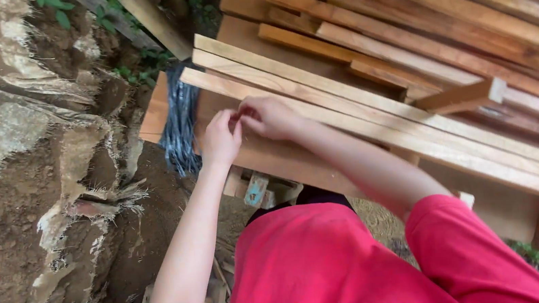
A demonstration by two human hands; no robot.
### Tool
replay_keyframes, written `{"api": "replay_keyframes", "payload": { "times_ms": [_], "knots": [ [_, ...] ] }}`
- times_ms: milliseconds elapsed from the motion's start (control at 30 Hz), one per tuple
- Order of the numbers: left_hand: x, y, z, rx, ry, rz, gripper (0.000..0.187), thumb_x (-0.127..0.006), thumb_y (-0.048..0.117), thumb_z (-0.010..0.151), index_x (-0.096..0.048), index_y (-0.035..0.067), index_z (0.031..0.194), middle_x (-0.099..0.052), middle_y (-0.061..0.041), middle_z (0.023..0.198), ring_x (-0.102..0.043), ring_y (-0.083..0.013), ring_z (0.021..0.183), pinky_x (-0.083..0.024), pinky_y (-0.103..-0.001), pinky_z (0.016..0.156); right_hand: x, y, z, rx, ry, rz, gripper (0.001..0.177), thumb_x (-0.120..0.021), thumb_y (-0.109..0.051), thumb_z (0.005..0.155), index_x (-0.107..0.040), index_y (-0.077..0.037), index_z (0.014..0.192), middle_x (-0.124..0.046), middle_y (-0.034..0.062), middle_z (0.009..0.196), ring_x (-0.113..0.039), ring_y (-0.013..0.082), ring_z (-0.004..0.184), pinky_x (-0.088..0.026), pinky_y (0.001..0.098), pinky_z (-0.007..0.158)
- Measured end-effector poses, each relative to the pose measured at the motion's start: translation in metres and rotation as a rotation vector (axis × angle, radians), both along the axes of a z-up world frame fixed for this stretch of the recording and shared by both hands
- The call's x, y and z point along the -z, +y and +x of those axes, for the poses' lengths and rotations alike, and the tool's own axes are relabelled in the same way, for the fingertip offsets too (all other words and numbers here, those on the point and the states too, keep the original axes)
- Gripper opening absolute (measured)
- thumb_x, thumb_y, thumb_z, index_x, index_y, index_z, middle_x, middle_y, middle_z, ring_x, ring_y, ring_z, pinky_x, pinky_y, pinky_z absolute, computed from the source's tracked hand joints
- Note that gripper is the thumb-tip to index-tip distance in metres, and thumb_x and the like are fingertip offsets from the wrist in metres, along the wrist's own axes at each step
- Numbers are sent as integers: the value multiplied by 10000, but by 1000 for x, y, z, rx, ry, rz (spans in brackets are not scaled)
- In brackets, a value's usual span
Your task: Aligning and tying thin wooden planks into a bundle using black plastic straps.
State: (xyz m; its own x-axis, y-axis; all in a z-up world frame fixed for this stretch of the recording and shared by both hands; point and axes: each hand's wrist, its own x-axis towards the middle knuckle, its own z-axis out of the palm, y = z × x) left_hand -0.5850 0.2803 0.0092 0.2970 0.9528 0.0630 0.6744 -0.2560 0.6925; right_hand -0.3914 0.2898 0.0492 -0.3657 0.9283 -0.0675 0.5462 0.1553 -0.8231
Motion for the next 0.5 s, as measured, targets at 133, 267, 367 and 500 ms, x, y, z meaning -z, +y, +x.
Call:
{"api": "replay_keyframes", "payload": {
  "times_ms": [133, 267, 367, 500],
  "knots": [
    [35, 17, -40, -81, -24, -10, 120, -705, 177, 927, -680, 130, 1035, -682, -114, 897, -710, -347, 908, -583, -443, 800, 39, 23, -47, -8, -3, -98, 265, -650, -249, 957, -638, -91, 1169, -743, 186, 963, -743, 388, 870, -603, 492, 762],
    [66, 22, -76, -274, 7, -73, 93, -709, 144, 930, -705, 108, 1015, -710, -133, 877, -713, -371, 887, -574, -460, 787, 108, 24, -88, 28, 21, -215, 294, -661, -266, 949, -652, -125, 1207, -762, 163, 963, -755, 355, 868, -611, 463, 751],
    [107, 52, -87, -429, 53, -85, 125, -724, 182, 916, -684, 136, 1025, -686, -98, 889, -709, -349, 889, -580, -465, 773, 122, 49, -103, 36, 19, -252, 302, -668, -266, 935, -660, -125, 1202, -765, 180, 968, -750, 377, 891, -614, 475, 764],
    [130, 70, -92, -572, 154, -246, 215, -748, 253, 893, -630, 182, 1058, -633, -27, 949, -710, -328, 921, -598, -487, 770, 143, 66, -121, 71, -5, -322, 274, -670, -260, 920, -675, -163, 1176, -778, 141, 957, -757, 325, 918, -630, 418, 782]
  ]
}}
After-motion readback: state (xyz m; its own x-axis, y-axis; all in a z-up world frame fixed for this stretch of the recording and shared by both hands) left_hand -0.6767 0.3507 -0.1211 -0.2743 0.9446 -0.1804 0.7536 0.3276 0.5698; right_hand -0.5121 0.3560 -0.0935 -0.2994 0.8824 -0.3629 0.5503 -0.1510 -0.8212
